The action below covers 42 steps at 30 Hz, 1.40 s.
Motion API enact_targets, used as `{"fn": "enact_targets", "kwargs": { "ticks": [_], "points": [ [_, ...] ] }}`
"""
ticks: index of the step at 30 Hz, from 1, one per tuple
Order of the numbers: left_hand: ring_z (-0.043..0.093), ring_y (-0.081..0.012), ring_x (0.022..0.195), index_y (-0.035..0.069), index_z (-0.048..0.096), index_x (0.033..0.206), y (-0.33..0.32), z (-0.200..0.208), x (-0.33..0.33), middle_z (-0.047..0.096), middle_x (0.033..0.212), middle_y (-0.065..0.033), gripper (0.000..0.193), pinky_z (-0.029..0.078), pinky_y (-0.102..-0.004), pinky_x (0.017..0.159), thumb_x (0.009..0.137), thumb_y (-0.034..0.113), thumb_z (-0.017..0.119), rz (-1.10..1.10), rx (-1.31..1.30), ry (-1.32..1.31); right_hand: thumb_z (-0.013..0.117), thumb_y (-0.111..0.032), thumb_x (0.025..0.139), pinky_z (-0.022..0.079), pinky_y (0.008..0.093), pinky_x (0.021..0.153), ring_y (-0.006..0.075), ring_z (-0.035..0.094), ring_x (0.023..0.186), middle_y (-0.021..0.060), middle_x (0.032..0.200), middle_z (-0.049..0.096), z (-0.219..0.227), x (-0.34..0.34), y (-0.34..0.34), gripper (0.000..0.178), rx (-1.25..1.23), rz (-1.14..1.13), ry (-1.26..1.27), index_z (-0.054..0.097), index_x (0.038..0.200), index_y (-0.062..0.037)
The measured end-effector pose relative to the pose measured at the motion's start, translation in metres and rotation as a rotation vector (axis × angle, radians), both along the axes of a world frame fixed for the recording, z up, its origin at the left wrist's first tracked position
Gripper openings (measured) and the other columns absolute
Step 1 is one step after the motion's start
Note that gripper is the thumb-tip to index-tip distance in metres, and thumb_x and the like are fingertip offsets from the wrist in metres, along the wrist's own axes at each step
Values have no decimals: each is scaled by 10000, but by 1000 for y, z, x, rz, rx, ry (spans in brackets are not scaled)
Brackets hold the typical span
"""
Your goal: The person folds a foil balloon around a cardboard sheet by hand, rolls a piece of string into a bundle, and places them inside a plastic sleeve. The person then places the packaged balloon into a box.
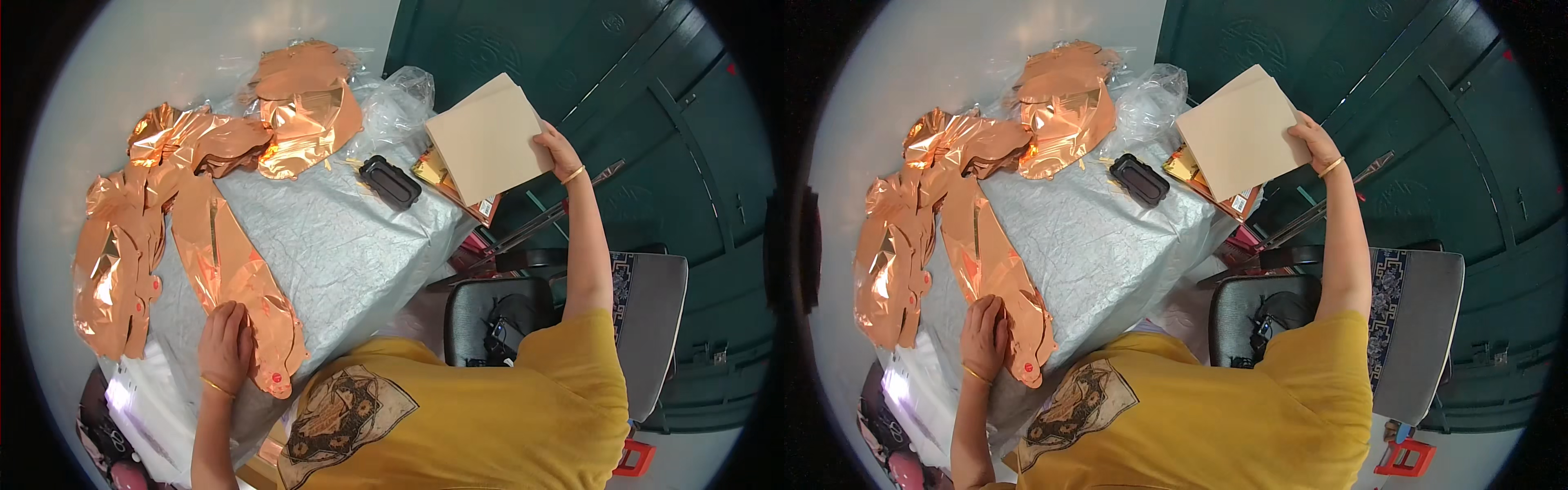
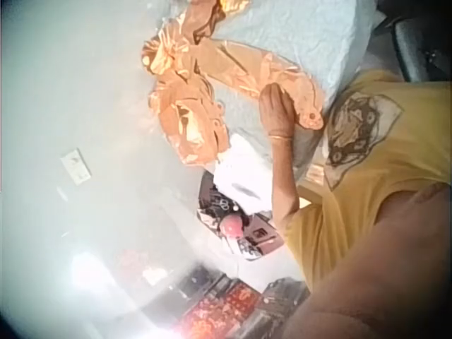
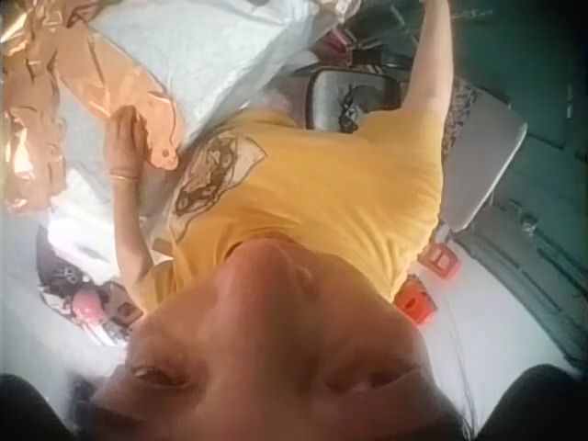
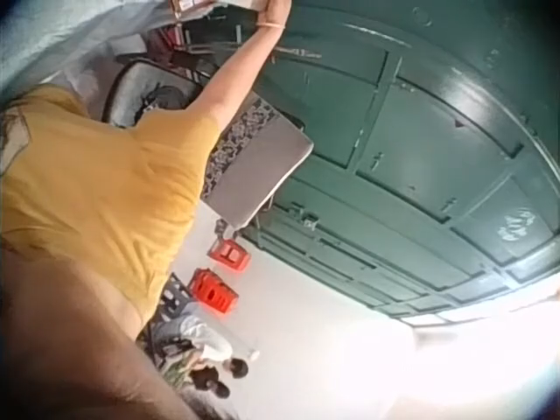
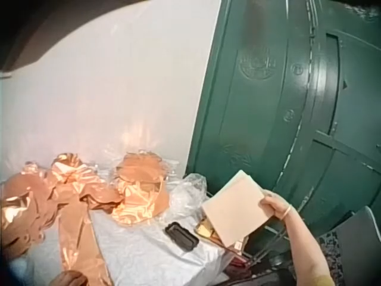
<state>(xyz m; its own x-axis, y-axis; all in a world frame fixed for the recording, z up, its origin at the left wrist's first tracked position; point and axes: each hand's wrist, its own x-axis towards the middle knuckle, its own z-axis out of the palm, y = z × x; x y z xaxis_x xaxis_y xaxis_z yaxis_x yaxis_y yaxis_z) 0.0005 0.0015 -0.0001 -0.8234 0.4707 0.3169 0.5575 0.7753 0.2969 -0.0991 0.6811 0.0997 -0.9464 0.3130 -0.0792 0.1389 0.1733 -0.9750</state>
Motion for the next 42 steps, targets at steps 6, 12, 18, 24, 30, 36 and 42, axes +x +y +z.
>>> {"fn": "enact_targets", "kwargs": {
  "ticks": [6,12,18,24,30,36,42],
  "points": [
    [555,-358,1140,16,570,1241,1,1,3,578,1226,-150,399,468,-417,977,848,59,624,3,2,13,652,-194,821,522,311,896,178,650,1000,76,1166,652,-5,4,3,600,-30,-23,68,519,1395,-81],
    [557,-360,1137,15,570,1234,2,2,2,581,1214,-153,392,469,-419,975,846,50,618,9,-10,13,647,-188,827,531,344,901,190,648,1011,106,1165,649,-19,3,16,580,-181,6,56,526,1381,-66],
    [559,-361,1134,11,571,1233,2,3,1,584,1210,-154,392,468,-421,980,845,41,614,9,-13,22,645,-173,829,558,366,873,205,676,948,112,1080,676,-34,-6,10,466,-342,40,-83,584,1276,-59],
    [556,-357,1154,7,574,1237,2,4,1,581,1231,-154,393,468,-416,988,848,47,617,17,-36,20,638,-161,842,584,369,825,186,682,919,90,1060,667,-54,-23,3,385,-316,121,-199,583,1215,-83],
    [551,-354,1169,8,577,1240,1,5,3,576,1251,-156,396,468,-418,991,851,62,624,27,-48,11,661,-167,849,579,350,807,159,666,904,72,1063,658,-53,-38,7,290,-256,215,-285,603,1129,-118],
    [550,-357,1170,8,574,1246,1,3,2,571,1258,-155,400,464,-422,995,854,67,624,23,-40,15,665,-209,900,559,332,858,136,654,960,26,1065,659,-70,-31,23,290,-275,105,-308,606,1165,-107],
    [550,-362,1165,9,577,1243,-2,0,1,573,1249,-153,393,466,-425,990,859,76,623,17,-45,12,650,-245,919,537,315,863,129,640,998,7,1062,661,-64,-35,10,323,-109,194,-347,606,1209,-110]
  ]
}}
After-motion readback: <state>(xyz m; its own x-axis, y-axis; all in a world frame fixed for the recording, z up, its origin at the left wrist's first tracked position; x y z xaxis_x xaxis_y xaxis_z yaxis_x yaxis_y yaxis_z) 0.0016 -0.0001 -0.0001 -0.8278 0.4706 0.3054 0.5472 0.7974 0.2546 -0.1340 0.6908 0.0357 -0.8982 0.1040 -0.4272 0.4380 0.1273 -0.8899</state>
